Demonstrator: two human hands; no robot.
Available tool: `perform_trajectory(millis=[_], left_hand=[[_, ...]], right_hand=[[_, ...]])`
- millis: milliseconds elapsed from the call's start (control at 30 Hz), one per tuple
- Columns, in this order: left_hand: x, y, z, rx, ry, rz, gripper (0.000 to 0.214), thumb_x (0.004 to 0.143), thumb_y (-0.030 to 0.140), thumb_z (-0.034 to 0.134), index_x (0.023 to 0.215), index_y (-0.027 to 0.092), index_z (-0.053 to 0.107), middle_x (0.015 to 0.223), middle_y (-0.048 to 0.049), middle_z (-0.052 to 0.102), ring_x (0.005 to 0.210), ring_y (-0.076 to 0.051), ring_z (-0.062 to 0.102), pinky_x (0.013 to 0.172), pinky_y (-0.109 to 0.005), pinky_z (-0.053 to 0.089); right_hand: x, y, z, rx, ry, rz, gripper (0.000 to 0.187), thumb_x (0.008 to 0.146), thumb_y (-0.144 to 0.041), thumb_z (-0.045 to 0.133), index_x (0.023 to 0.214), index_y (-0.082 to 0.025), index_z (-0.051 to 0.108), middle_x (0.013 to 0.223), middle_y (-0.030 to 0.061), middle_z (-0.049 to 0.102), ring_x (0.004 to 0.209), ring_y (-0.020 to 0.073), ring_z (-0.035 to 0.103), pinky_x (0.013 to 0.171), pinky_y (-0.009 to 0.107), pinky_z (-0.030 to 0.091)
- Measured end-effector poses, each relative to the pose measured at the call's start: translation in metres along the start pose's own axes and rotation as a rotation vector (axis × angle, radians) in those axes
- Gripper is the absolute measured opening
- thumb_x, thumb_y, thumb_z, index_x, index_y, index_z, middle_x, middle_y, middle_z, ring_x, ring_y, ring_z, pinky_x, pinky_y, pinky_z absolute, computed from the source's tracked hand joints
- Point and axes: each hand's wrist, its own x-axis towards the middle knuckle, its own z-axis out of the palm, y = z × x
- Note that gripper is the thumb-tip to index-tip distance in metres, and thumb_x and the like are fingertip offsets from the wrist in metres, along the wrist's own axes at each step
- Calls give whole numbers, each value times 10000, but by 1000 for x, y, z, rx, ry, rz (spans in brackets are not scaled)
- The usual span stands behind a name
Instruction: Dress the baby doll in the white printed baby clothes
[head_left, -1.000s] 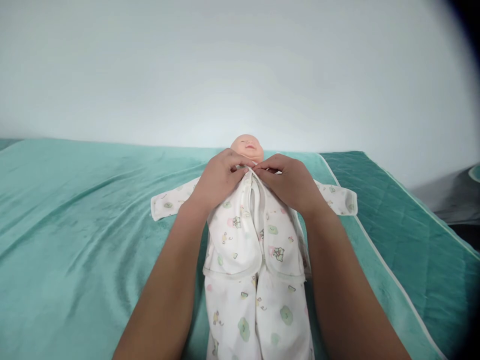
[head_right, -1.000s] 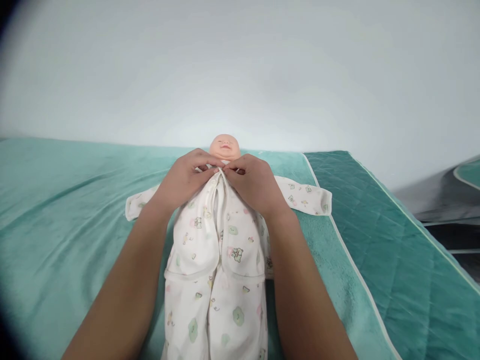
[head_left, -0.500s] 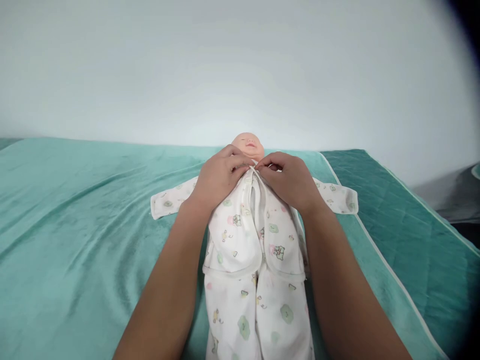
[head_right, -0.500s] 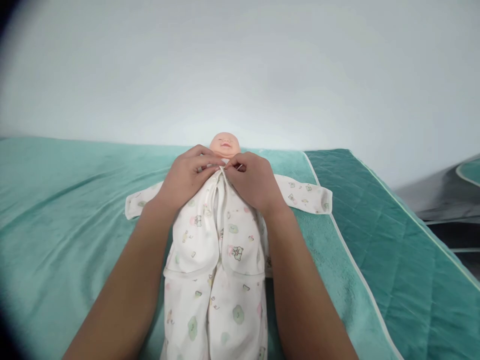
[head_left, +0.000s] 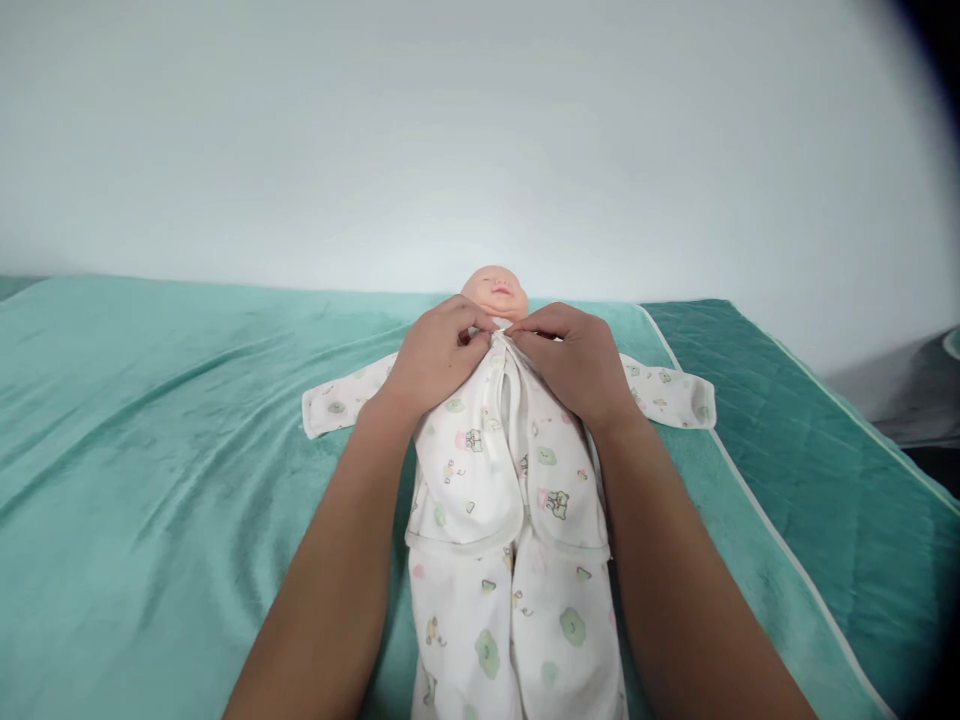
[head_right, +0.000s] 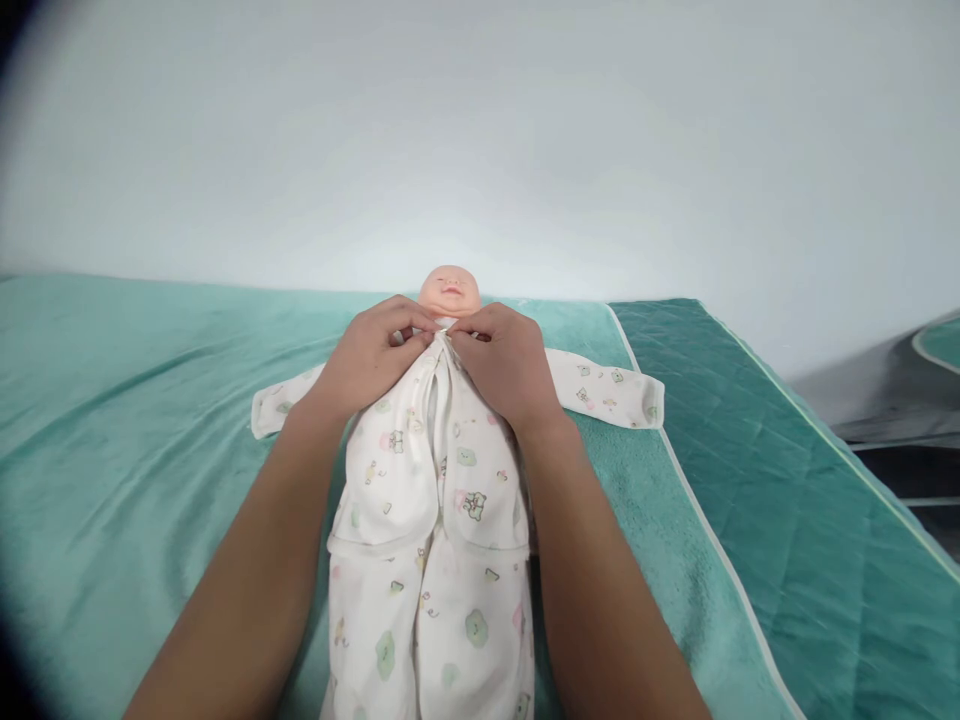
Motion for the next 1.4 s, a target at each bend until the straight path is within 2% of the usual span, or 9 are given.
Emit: perform_trajectory(millis=[233, 367, 533, 667, 767, 933, 1100, 1267, 1400], left_hand=[[0, 3, 1, -30, 46, 16, 312, 841, 101, 479, 958, 244, 730, 1084, -24, 686, 946, -164, 618, 805, -319, 483], [-1, 4, 1, -78, 79, 48, 348, 810, 52, 461, 864, 246, 745, 1053, -11, 702, 993, -158, 631, 880, -313, 497], [-1, 5, 1, -98, 85, 15, 347, 805, 55, 461, 836, 239, 754, 1043, -9, 716, 993, -155, 643, 902, -312, 497], [-1, 9, -1, -64, 77, 8, 310, 816, 77, 466, 837, 227, 737, 995, -12, 721, 956, -160, 639, 877, -322, 494], [-3, 15, -5, -63, 69, -18, 252, 846, 132, 491, 856, 222, 726, 994, -15, 721, 922, -162, 634, 837, -318, 492], [-9, 26, -22, -102, -89, -110, 169, 884, 313, 562, 919, 238, 710, 884, -14, 714, 766, -145, 618, 665, -278, 476], [-14, 31, -38, -104, -293, -180, 202, 857, 426, 616, 821, 245, 697, 694, -4, 632, 572, -115, 525, 485, -251, 379], [-13, 34, -38, -100, -313, -207, 179, 839, 404, 643, 779, 239, 678, 672, 4, 606, 550, -105, 508, 465, -246, 366], [-13, 38, -36, -210, -305, -219, 173, 854, 379, 618, 780, 227, 654, 683, -7, 616, 541, -99, 510, 461, -243, 376]], right_hand=[[1, -4, -5, -117, -78, 13, 198, 875, -292, 562, 867, -242, 754, 991, 26, 686, 873, 175, 590, 818, 346, 436], [1, -7, -11, -174, -153, 12, 214, 899, -314, 539, 882, -250, 742, 1006, 32, 669, 882, 180, 576, 811, 348, 419], [-1, -9, -15, -180, -171, 23, 220, 899, -313, 526, 914, -259, 738, 1036, 36, 664, 899, 189, 577, 792, 343, 415], [-2, -12, -23, -218, -191, 6, 203, 882, -317, 535, 904, -250, 726, 998, 41, 670, 848, 192, 569, 719, 327, 413], [-3, -18, -33, -254, -188, 17, 189, 880, -328, 538, 858, -247, 706, 873, 27, 663, 722, 168, 530, 624, 310, 376], [-11, -32, -46, -292, -241, 100, 321, 900, -433, 543, 657, -225, 577, 597, -16, 516, 512, 115, 377, 499, 300, 269], [-19, -39, -41, -343, -331, 97, 323, 848, -467, 621, 646, -227, 543, 600, -15, 555, 473, 106, 394, 466, 303, 257], [-16, -35, -39, -334, -374, 124, 192, 824, -339, 603, 666, -231, 586, 627, -15, 594, 473, 105, 422, 449, 291, 270], [-11, -30, -40, -245, -381, 146, 158, 806, -311, 605, 671, -231, 619, 631, -7, 621, 494, 117, 475, 464, 288, 312]])
